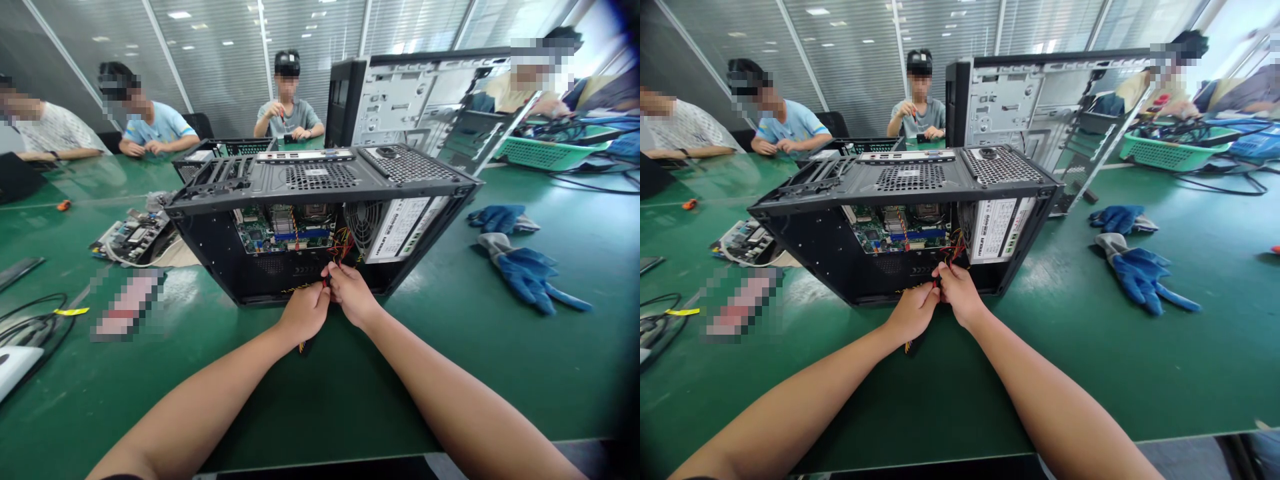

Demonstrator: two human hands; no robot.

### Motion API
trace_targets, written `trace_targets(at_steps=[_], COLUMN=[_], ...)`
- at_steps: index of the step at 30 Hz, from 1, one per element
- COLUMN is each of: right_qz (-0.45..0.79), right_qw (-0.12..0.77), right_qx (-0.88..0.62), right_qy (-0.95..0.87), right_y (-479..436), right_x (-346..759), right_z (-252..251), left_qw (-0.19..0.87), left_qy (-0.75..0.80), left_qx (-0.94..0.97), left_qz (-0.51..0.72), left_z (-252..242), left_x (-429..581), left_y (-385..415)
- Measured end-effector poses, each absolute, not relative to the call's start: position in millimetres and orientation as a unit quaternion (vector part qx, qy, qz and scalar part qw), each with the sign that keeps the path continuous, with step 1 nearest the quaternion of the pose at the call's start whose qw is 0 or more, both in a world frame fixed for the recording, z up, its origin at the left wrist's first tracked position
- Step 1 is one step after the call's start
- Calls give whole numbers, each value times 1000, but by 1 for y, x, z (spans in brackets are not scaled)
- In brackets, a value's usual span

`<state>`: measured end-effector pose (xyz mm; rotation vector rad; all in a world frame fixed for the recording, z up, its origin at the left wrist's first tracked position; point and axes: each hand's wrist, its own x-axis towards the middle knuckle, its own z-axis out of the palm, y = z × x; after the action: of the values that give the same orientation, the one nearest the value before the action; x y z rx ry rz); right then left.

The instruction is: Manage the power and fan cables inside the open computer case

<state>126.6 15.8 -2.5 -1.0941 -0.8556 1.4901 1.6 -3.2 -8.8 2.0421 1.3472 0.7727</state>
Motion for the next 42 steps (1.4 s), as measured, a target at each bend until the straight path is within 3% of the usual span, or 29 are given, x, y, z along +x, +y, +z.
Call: trace_targets(at_steps=[16, 24, 32, 42], right_qz=[597, 624, 612, 629], right_qw=[541, 529, 530, 526], right_qx=[-461, -445, -462, -445], right_qy=[-371, -364, -362, -360], right_y=[17, 14, 16, 16], right_x=[125, 127, 127, 129], right_z=[-7, 0, -4, -1], left_qw=[261, 410, 331, 306], left_qy=[520, 478, 497, 511], left_qx=[768, 710, 746, 751], left_qz=[267, 315, 295, 285], left_z=[-4, -6, -7, -5], left_x=[1, -1, 2, 0], left_y=[-2, -2, -2, -1])
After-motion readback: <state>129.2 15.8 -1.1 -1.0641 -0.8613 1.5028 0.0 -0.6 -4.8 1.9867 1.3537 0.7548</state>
